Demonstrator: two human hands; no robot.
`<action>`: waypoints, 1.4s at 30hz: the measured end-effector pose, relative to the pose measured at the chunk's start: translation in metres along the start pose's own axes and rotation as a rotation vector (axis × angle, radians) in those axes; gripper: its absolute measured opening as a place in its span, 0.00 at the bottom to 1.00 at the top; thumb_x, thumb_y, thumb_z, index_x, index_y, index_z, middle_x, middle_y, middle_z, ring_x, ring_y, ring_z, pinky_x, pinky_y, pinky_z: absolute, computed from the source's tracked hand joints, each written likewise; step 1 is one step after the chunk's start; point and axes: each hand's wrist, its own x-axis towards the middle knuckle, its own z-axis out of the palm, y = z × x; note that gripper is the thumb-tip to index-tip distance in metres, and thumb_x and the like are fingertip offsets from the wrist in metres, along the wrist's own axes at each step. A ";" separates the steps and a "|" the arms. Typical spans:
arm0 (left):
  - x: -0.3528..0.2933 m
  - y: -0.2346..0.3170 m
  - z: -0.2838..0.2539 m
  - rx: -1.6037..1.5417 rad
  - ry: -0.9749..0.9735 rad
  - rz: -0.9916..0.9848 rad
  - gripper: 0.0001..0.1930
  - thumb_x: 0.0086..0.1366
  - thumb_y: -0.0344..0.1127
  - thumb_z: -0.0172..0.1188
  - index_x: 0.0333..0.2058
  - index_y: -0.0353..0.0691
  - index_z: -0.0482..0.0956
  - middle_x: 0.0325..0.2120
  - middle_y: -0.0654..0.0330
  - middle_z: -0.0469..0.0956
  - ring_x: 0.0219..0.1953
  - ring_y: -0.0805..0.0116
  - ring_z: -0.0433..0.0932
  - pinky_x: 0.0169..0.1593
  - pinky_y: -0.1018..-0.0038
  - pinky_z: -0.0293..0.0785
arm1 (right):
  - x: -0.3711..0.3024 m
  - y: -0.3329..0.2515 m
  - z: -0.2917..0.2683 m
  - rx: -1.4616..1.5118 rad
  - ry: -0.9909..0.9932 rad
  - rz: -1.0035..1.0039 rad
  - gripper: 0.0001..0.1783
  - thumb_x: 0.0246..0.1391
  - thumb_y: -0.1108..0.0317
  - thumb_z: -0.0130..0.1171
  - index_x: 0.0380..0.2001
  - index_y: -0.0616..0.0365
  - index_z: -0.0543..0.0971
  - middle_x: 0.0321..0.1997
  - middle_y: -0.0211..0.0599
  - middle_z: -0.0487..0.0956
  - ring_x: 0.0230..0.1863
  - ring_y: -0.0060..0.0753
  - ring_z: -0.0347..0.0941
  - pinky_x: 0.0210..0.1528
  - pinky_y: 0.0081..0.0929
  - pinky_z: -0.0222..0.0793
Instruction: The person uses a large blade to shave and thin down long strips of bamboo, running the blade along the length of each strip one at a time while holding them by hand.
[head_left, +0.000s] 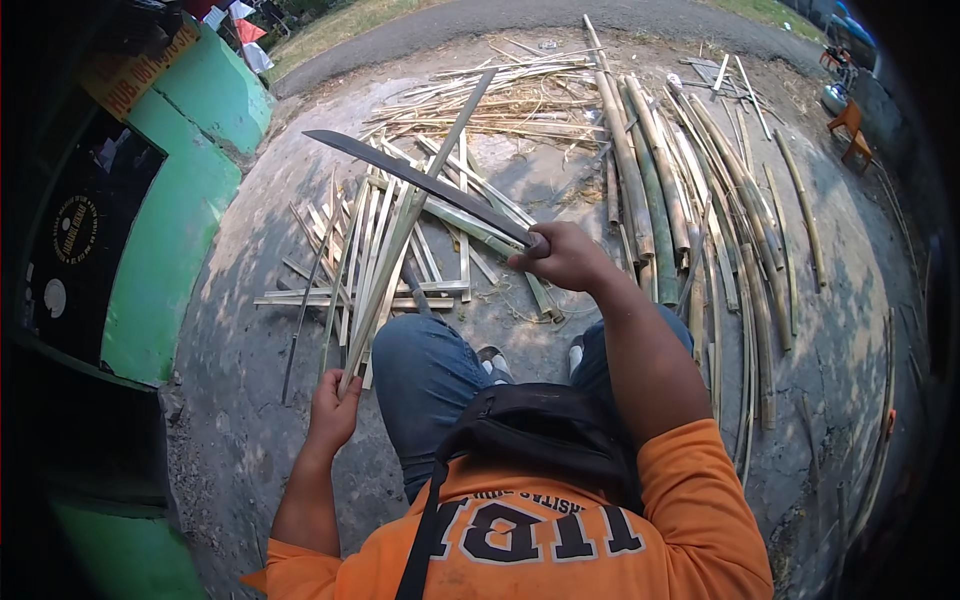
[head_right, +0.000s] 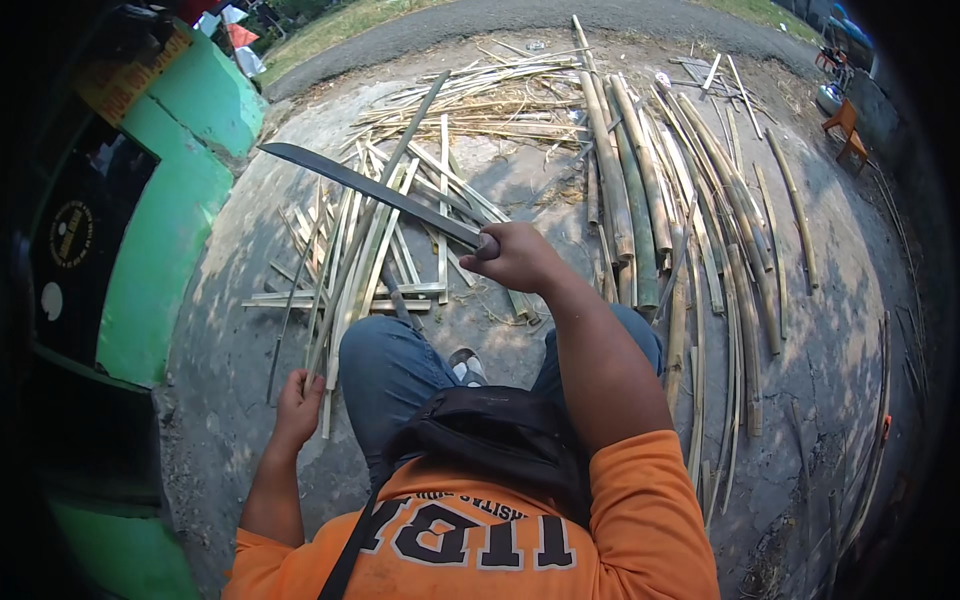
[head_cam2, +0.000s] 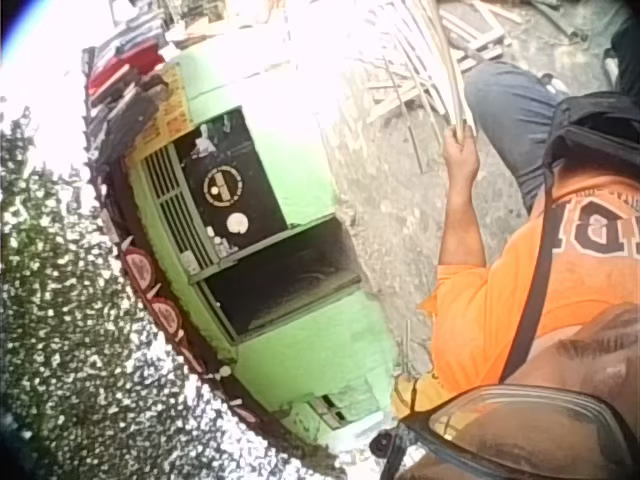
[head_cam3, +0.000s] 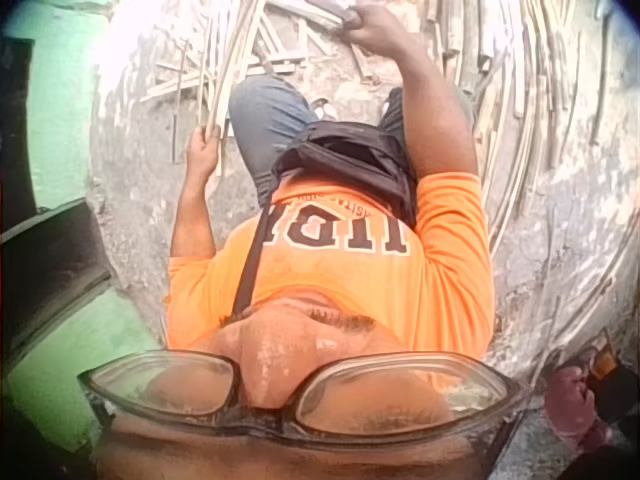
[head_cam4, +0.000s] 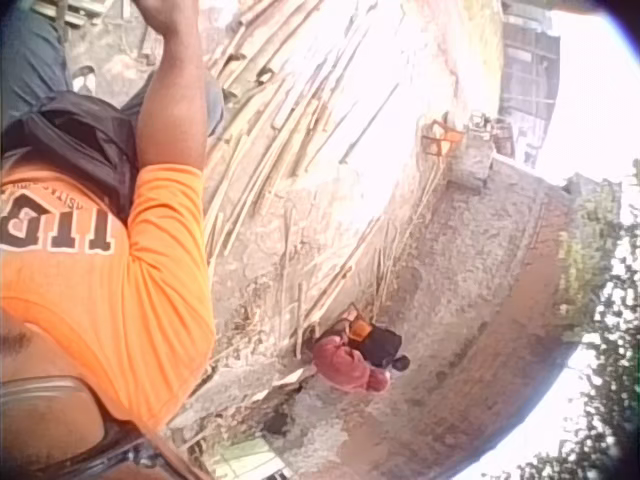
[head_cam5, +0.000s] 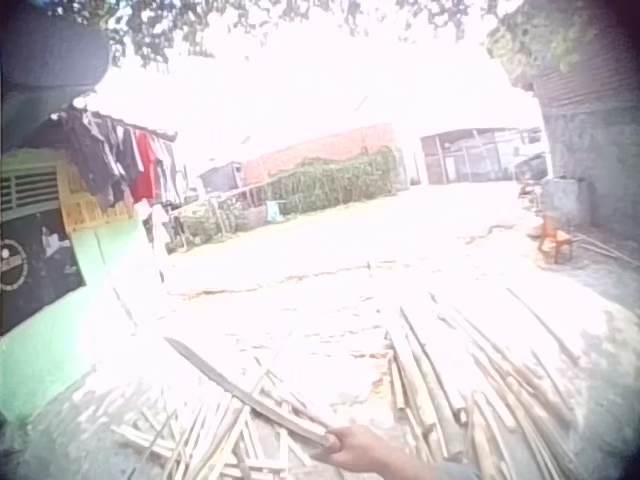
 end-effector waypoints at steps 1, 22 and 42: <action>0.002 0.001 -0.001 -0.101 0.055 0.055 0.14 0.76 0.43 0.61 0.47 0.37 0.76 0.33 0.66 0.77 0.35 0.79 0.72 0.40 0.76 0.69 | 0.000 -0.003 0.001 -0.002 -0.001 -0.003 0.26 0.52 0.47 0.75 0.32 0.63 0.84 0.24 0.44 0.81 0.27 0.37 0.75 0.36 0.38 0.72; 0.010 0.060 0.048 -0.274 -0.195 -0.049 0.19 0.66 0.47 0.72 0.31 0.43 0.72 0.22 0.69 0.70 0.26 0.78 0.67 0.30 0.75 0.65 | -0.008 -0.039 0.039 -0.330 -0.223 -0.122 0.24 0.52 0.43 0.72 0.30 0.54 0.82 0.26 0.46 0.82 0.35 0.59 0.81 0.37 0.53 0.73; 0.035 0.081 0.079 0.014 -0.104 0.138 0.26 0.65 0.55 0.69 0.31 0.34 0.74 0.23 0.48 0.79 0.28 0.45 0.82 0.35 0.58 0.76 | 0.008 -0.031 0.045 -0.460 -0.184 0.078 0.15 0.55 0.58 0.56 0.33 0.57 0.85 0.34 0.55 0.84 0.41 0.62 0.81 0.48 0.53 0.77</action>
